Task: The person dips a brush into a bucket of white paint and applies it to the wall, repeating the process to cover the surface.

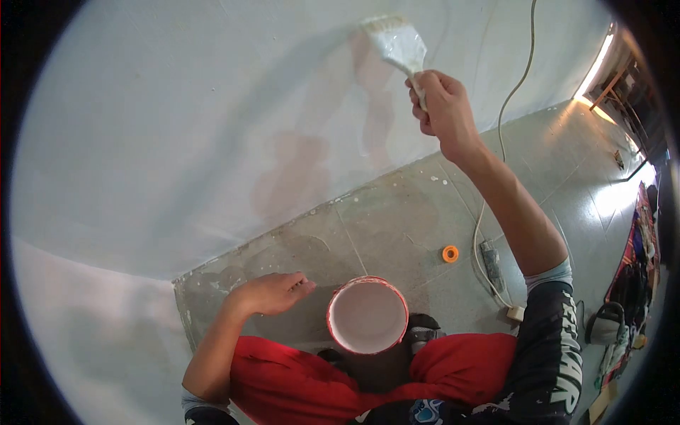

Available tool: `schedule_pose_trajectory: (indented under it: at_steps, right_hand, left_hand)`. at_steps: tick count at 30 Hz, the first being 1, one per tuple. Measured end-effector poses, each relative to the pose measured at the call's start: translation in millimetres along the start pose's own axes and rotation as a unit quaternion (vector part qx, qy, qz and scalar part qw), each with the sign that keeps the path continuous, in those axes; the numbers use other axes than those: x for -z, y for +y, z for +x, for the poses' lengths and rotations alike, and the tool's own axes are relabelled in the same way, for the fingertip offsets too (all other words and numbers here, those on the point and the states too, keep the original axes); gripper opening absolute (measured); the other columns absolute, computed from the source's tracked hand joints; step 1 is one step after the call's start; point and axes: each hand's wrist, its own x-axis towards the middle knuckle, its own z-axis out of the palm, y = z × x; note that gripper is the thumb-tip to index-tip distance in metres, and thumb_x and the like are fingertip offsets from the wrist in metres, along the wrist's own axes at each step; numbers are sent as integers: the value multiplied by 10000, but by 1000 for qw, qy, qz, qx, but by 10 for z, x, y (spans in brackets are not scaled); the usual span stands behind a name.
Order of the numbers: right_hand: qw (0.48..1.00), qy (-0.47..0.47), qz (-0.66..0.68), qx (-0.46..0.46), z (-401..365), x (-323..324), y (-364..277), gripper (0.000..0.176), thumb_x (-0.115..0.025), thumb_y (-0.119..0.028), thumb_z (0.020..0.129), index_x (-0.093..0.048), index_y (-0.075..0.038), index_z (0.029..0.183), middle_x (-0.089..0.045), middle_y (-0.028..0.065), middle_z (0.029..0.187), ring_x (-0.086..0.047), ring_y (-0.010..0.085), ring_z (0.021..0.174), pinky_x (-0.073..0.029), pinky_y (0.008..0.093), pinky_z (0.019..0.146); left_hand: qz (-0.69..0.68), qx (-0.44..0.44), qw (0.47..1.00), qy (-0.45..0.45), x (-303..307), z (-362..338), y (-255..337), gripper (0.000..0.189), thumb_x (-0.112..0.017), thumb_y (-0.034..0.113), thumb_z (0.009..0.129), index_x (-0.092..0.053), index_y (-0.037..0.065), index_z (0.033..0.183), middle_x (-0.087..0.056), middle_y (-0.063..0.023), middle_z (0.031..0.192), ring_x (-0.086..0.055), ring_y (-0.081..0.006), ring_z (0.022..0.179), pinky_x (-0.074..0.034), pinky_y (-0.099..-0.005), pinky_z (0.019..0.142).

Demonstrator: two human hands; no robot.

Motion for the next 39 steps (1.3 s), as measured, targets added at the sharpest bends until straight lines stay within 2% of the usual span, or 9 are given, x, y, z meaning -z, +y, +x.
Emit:
schedule_pose_trajectory:
  at_steps: [2,4,6,12,20,28,31,33,39]
  right_hand:
    - [1000,2,9,-5,-20,8,55,232,-495,-242,949,-593,-35,910,-504,-9,729,-420,54,564,-267,213,430]
    - [997,23,-12,-73,-45,17,384,236,-483,-243,947,-598,-43,899,-514,-6,716,-440,61,550,-297,220,423]
    - [993,30,-32,-112,-135,53,907,254,-512,-253,926,-597,-25,852,-517,8,670,-472,84,545,-365,267,438]
    - [952,24,-126,-279,-525,249,2371,281,-512,-268,917,-578,-27,789,-523,24,632,-499,126,514,-388,314,421]
    - [914,23,-169,-368,-200,207,2975,307,-508,-291,929,-575,-35,773,-554,47,671,-508,156,533,-391,335,443]
    - [922,29,-211,-324,55,59,2614,280,-526,-271,902,-558,-49,734,-528,31,651,-474,135,519,-351,308,428]
    - [935,40,-208,-286,93,1,2119,384,-526,-306,913,-581,23,722,-579,100,667,-539,202,526,-431,372,461]
    - [961,41,-126,-242,94,-37,1705,360,-531,-299,902,-587,7,721,-556,60,649,-506,154,513,-378,330,424]
    - [995,26,-65,-77,82,-113,387,208,-531,-210,903,-589,-36,806,-492,-10,674,-417,62,525,-265,232,404]
  left_hand:
    - [-18,-5,1000,15,-7,-17,-5,576,-374,545,1021,-591,33,1170,-658,-229,1121,-616,-405,1053,-473,-451,906]
    - [3,-11,1000,24,-9,-26,-12,568,-377,543,1019,-591,42,1179,-659,-217,1140,-612,-399,1068,-469,-452,912]
    - [1,-2,1000,24,6,-79,27,570,-372,546,1019,-591,45,1179,-658,-213,1152,-608,-397,1079,-467,-451,917]
    - [3,12,1000,13,31,-49,-1,595,-353,566,1014,-590,53,1199,-653,-207,1184,-599,-394,1109,-462,-450,938]
    - [9,1,1000,1,-23,90,-82,631,-342,593,1005,-585,51,1219,-652,-226,1176,-600,-410,1099,-461,-463,938]
    - [15,13,1000,7,-23,-25,-57,643,-340,600,1003,-582,52,1234,-658,-217,1173,-601,-404,1108,-464,-460,946]
    - [16,-1,1000,20,-37,-44,-49,579,-343,565,1021,-584,82,1230,-649,-205,1158,-614,-375,1067,-473,-446,902]
    - [21,-6,1000,21,-23,-43,-34,577,-345,565,1021,-585,82,1227,-652,-203,1150,-619,-372,1052,-476,-446,895]
    - [5,5,1000,-1,-6,-19,49,582,-362,559,1018,-578,64,1235,-660,-214,1145,-622,-386,1051,-475,-449,905]
